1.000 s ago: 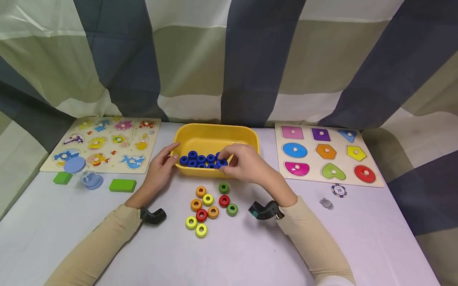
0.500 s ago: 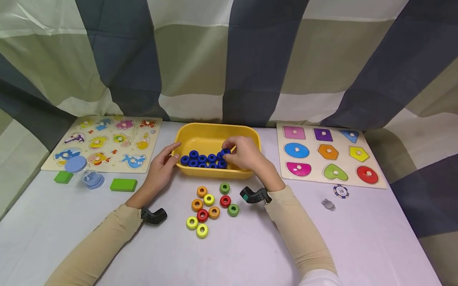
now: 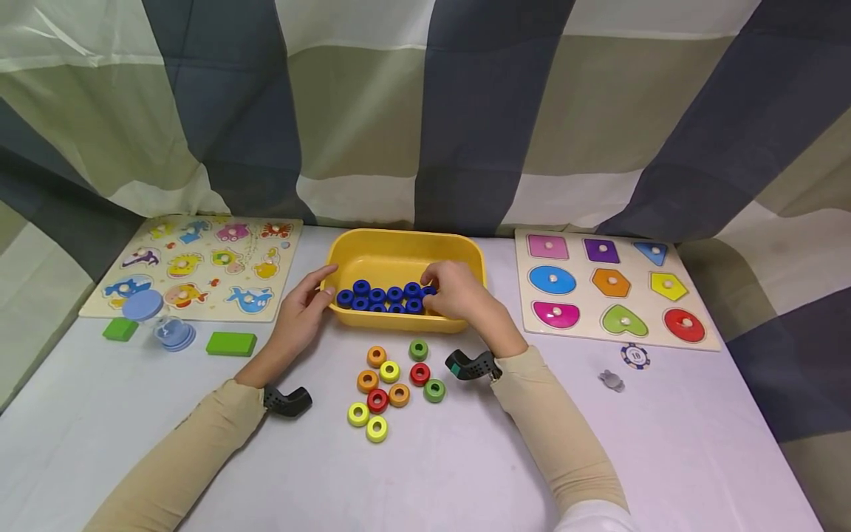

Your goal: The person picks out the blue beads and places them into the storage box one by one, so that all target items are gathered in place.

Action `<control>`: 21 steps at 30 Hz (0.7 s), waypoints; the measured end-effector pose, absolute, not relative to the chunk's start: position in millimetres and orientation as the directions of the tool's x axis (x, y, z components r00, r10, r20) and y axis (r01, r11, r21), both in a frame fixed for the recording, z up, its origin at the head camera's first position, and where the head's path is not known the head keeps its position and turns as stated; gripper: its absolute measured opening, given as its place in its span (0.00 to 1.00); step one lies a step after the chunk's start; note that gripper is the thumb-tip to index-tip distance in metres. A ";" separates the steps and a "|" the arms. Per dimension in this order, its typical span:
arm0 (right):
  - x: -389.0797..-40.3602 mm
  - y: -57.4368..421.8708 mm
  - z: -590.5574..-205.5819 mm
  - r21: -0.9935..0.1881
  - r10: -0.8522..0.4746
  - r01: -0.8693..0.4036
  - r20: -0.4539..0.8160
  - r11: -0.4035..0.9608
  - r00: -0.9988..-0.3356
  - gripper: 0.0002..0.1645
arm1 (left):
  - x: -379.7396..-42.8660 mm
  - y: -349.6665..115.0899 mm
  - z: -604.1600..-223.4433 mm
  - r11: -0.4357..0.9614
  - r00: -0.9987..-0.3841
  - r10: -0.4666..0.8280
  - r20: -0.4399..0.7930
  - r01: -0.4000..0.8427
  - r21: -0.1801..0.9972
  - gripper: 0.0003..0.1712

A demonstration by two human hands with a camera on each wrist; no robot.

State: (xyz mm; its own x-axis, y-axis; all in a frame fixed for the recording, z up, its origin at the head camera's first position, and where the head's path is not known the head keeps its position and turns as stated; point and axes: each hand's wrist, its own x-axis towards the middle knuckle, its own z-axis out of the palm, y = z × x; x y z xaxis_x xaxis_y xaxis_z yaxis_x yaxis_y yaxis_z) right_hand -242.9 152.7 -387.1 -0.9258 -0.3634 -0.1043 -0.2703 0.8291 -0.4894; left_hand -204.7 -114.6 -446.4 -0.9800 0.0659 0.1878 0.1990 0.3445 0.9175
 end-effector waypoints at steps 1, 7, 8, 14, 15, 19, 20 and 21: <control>-243.2 152.7 -387.4 -0.490 -0.361 -0.264 -0.114 0.831 -0.926 0.18 | -204.6 -114.6 -446.2 0.343 -0.980 0.068 0.189 0.201 0.918 0.23; -244.4 152.1 -387.0 -0.495 -0.359 -0.245 -0.149 0.834 -0.921 0.18 | -204.9 -114.6 -445.8 0.346 -0.980 0.070 0.187 0.200 0.917 0.23; -244.5 151.8 -386.8 -0.492 -0.360 -0.245 -0.153 0.835 -0.920 0.18 | -205.0 -114.6 -445.8 0.345 -0.979 0.073 0.191 0.205 0.916 0.23; -245.5 151.1 -387.2 -0.486 -0.361 -0.243 -0.163 0.839 -0.918 0.17 | -204.8 -114.8 -445.0 0.345 -0.978 0.072 0.196 0.209 0.915 0.23; -245.5 151.1 -387.5 -0.485 -0.361 -0.244 -0.164 0.840 -0.918 0.17 | -204.7 -114.7 -445.1 0.348 -0.978 0.071 0.194 0.207 0.914 0.23; -244.6 151.0 -387.9 -0.486 -0.362 -0.242 -0.169 0.840 -0.917 0.18 | -204.3 -114.9 -445.6 0.352 -0.979 0.069 0.191 0.203 0.914 0.23; -244.3 150.9 -387.9 -0.486 -0.363 -0.242 -0.169 0.839 -0.917 0.18 | -204.0 -115.0 -445.8 0.355 -0.980 0.068 0.189 0.200 0.913 0.23; -244.0 150.8 -387.8 -0.486 -0.364 -0.244 -0.168 0.839 -0.916 0.18 | -203.9 -115.1 -445.9 0.357 -0.980 0.065 0.186 0.197 0.913 0.23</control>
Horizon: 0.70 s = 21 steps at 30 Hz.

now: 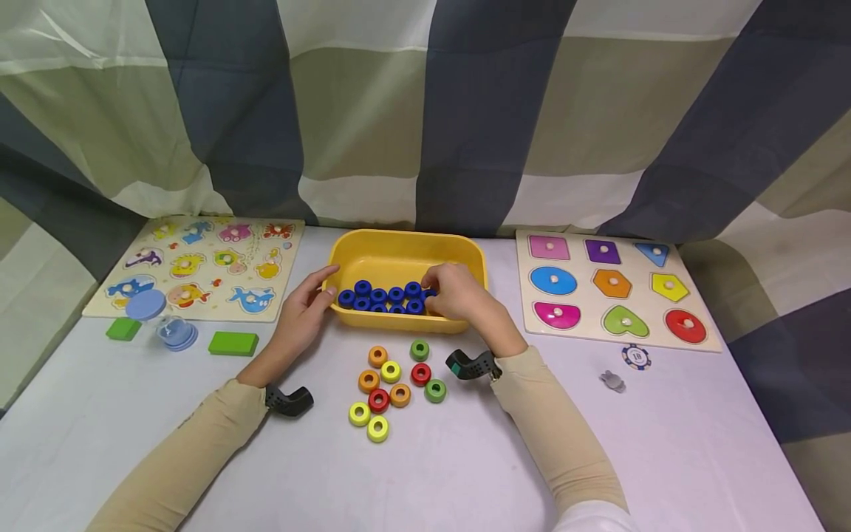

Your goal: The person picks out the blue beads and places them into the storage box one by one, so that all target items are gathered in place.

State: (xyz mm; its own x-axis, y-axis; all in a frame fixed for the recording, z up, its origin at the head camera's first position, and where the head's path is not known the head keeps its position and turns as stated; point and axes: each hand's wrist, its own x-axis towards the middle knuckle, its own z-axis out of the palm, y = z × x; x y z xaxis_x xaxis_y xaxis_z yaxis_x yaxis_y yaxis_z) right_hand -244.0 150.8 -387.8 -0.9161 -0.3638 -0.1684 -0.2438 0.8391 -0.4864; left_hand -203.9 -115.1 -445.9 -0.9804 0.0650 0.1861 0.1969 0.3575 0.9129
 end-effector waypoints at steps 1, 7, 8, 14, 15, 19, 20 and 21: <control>-243.7 150.7 -387.9 -0.486 -0.364 -0.245 -0.167 0.839 -0.916 0.18 | -203.9 -115.2 -445.9 0.357 -0.981 0.065 0.185 0.196 0.913 0.23; -242.2 151.3 -387.7 -0.477 -0.362 -0.250 -0.158 0.842 -0.919 0.19 | -204.2 -113.7 -447.3 0.349 -0.982 0.063 0.177 0.188 0.918 0.23; -242.0 151.2 -387.7 -0.479 -0.360 -0.248 -0.156 0.842 -0.920 0.19 | -204.3 -113.7 -447.3 0.349 -0.983 0.061 0.173 0.183 0.919 0.23; -239.4 152.4 -384.4 -0.500 -0.350 -0.255 -0.106 0.828 -0.931 0.19 | -204.0 -115.0 -446.3 0.356 -0.983 0.069 0.173 0.186 0.916 0.23; -238.5 153.3 -383.0 -0.503 -0.351 -0.261 -0.093 0.824 -0.932 0.19 | -203.8 -115.2 -446.4 0.359 -0.982 0.070 0.173 0.186 0.915 0.23; -233.5 160.1 -376.5 -0.511 -0.356 -0.300 -0.011 0.805 -0.934 0.21 | -202.7 -116.1 -444.3 0.390 -0.986 0.077 0.151 0.169 0.905 0.23; -231.3 162.7 -374.8 -0.513 -0.356 -0.312 0.013 0.800 -0.935 0.21 | -202.0 -116.3 -442.8 0.403 -0.987 0.082 0.140 0.162 0.901 0.24; -229.0 165.7 -373.3 -0.511 -0.353 -0.324 0.043 0.797 -0.935 0.21 | -201.5 -116.8 -440.6 0.420 -0.988 0.087 0.131 0.156 0.894 0.24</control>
State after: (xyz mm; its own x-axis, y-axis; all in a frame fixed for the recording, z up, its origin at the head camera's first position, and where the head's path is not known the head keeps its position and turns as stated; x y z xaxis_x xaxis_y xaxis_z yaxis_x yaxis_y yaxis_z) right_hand -229.0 165.7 -373.3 -0.9348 -0.3527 0.0425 -0.3237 0.7966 -0.5105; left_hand -201.5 -116.8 -440.6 -0.9875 0.0875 0.1311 0.1559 0.4205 0.8938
